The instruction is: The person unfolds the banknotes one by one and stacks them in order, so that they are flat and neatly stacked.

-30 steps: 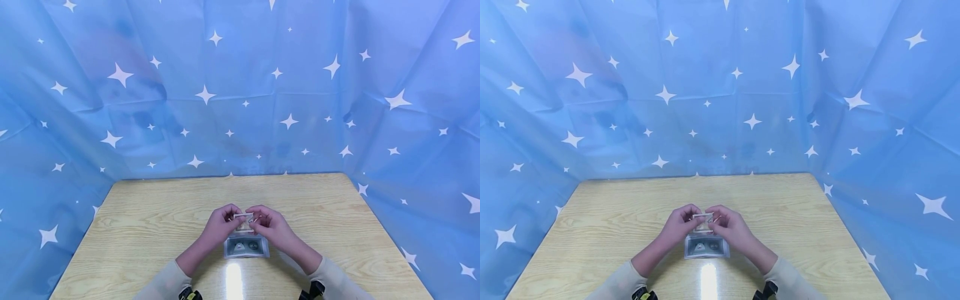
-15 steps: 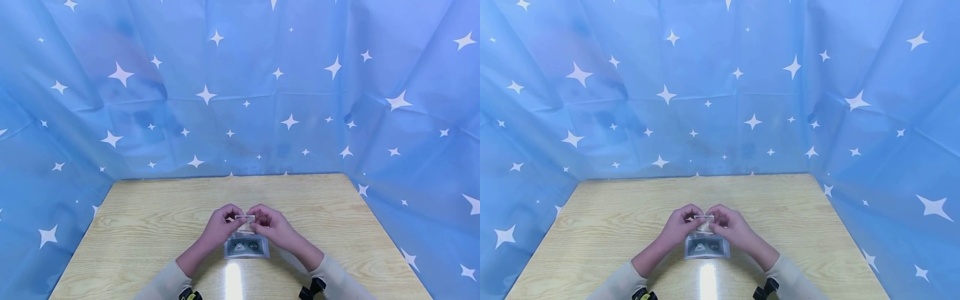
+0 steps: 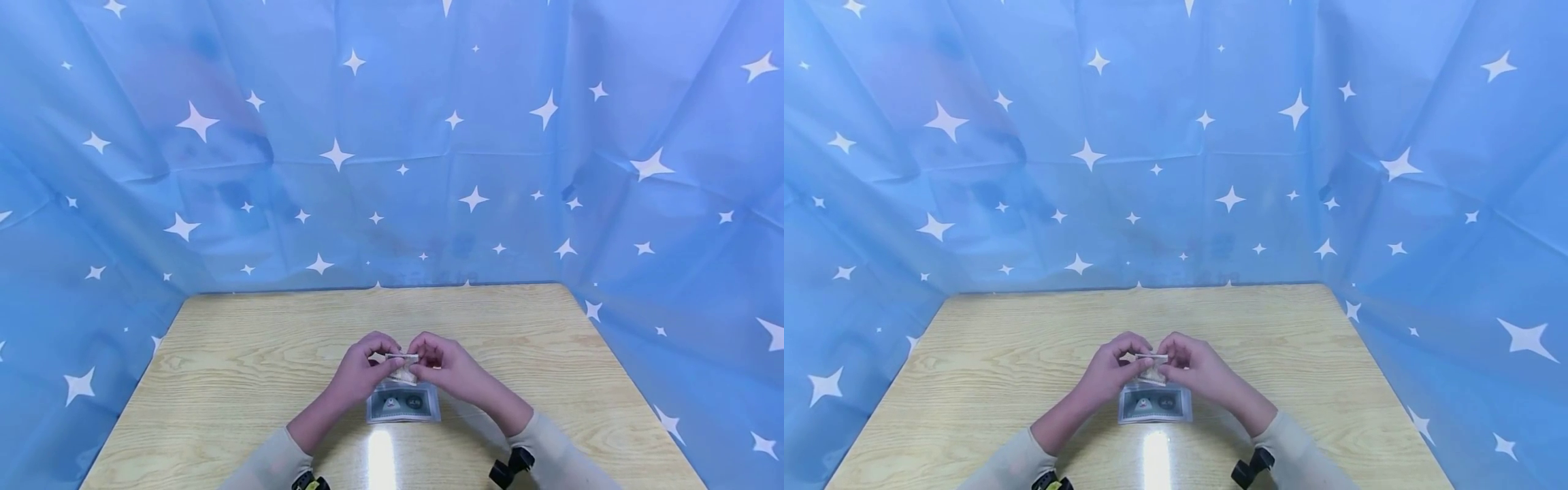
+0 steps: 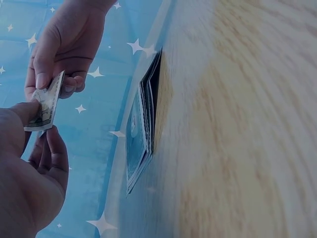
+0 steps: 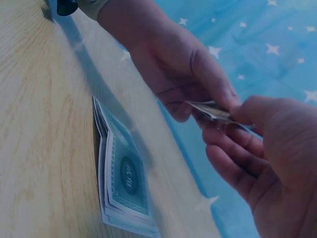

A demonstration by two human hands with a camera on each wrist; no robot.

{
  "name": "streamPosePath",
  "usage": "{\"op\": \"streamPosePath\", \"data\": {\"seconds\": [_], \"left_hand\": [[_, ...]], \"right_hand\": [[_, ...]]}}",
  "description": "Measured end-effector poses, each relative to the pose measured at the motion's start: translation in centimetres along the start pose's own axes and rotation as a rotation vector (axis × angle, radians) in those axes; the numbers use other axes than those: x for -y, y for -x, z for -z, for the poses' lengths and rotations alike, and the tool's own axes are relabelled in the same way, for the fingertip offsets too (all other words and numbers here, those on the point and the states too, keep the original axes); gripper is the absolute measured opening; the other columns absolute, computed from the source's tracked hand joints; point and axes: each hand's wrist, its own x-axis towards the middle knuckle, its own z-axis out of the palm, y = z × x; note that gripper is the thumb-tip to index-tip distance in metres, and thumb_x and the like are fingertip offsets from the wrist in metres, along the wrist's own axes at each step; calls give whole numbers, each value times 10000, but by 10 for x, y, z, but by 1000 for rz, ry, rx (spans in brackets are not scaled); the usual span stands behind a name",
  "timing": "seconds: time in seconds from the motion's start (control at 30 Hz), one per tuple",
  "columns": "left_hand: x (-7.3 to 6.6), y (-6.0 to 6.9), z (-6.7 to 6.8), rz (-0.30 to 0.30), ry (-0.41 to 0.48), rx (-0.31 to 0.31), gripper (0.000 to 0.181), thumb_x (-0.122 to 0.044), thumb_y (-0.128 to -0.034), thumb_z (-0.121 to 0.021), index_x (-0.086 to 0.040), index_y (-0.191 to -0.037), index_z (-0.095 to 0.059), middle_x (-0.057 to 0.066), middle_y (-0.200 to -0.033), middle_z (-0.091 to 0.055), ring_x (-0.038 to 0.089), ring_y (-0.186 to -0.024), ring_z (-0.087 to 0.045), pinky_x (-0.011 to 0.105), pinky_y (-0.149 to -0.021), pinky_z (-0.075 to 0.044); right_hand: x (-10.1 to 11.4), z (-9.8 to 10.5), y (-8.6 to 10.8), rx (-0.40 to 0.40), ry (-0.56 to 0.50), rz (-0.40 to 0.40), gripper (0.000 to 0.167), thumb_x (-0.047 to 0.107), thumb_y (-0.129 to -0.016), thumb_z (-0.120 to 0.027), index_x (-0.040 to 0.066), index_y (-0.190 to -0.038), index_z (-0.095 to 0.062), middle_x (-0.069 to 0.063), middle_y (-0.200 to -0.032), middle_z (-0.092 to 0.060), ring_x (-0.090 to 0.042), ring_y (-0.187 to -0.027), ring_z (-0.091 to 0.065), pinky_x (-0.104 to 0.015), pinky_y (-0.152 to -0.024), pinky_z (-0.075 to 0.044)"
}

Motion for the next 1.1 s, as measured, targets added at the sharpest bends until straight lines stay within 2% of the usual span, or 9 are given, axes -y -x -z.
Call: {"op": "streamPosePath", "data": {"seconds": [0.27,0.4,0.5,0.57,0.7,0.77,0.9,1.0,1.1], "left_hand": [[-1,0,-1,5,5,-6,70,-165,-1034,-811,-139,-997,-756,44,-1292,-701,234,-1206,-641,309,-844,-610],[0,0,-1,-2,7,-4,68,-164,-1043,-799,-138,-1003,-750,48,-1343,-694,248,-1254,-640,326,-878,-611],[1,0,0,-11,8,-1,73,-181,-1051,-791,-129,-1021,-750,74,-1392,-684,272,-1298,-636,343,-916,-607],[1,-1,0,-18,17,2,81,-192,-1059,-781,-120,-1035,-752,86,-1413,-678,285,-1320,-633,346,-945,-607],[1,-1,-1,-7,42,11,75,-189,-1069,-767,-117,-1052,-761,66,-1402,-687,279,-1329,-633,350,-992,-600],[1,-1,-1,-2,48,14,80,-187,-1072,-763,-111,-1051,-759,62,-1383,-698,278,-1317,-640,347,-1002,-593],[0,0,-1,6,56,25,82,-170,-1076,-753,-92,-1054,-742,76,-1349,-721,256,-1272,-666,354,-1011,-583],[0,0,-1,17,62,38,81,-162,-1084,-739,-82,-1069,-732,79,-1313,-733,233,-1191,-696,395,-992,-601],[-1,1,0,33,75,47,84,-159,-1088,-732,-75,-1093,-735,68,-1235,-740,230,-1059,-712,435,-936,-624]], "right_hand": [[1,5,1,-35,71,14,116,128,-1042,-788,130,-1102,-688,-15,-879,-693,-165,-785,-660,-271,-679,-552],[-1,6,-1,-75,119,45,127,137,-1020,-821,154,-1075,-707,7,-933,-687,-187,-835,-667,-310,-721,-558],[-3,7,-3,-118,185,91,163,142,-986,-861,196,-1030,-713,9,-1029,-665,-223,-954,-655,-395,-809,-569],[-4,7,-5,-143,219,108,201,144,-964,-885,231,-1000,-707,1,-1122,-648,-243,-1075,-638,-462,-928,-558],[-1,7,-5,-161,226,89,262,146,-943,-905,281,-956,-680,4,-1272,-623,-256,-1252,-574,-607,-1086,-462],[1,7,-5,-159,220,82,272,139,-943,-903,282,-945,-672,-1,-1306,-629,-260,-1279,-576,-601,-1107,-446],[1,6,-5,-141,158,64,232,130,-975,-866,234,-927,-664,-73,-1242,-679,-261,-1156,-641,-431,-900,-577],[0,6,-5,-124,79,24,195,120,-1002,-833,192,-930,-666,-81,-1126,-706,-244,-1031,-683,-345,-751,-601],[-2,6,-5,-115,30,-14,163,110,-1009,-820,162,-946,-678,-47,-1018,-710,-217,-943,-715,-337,-803,-621]]}}
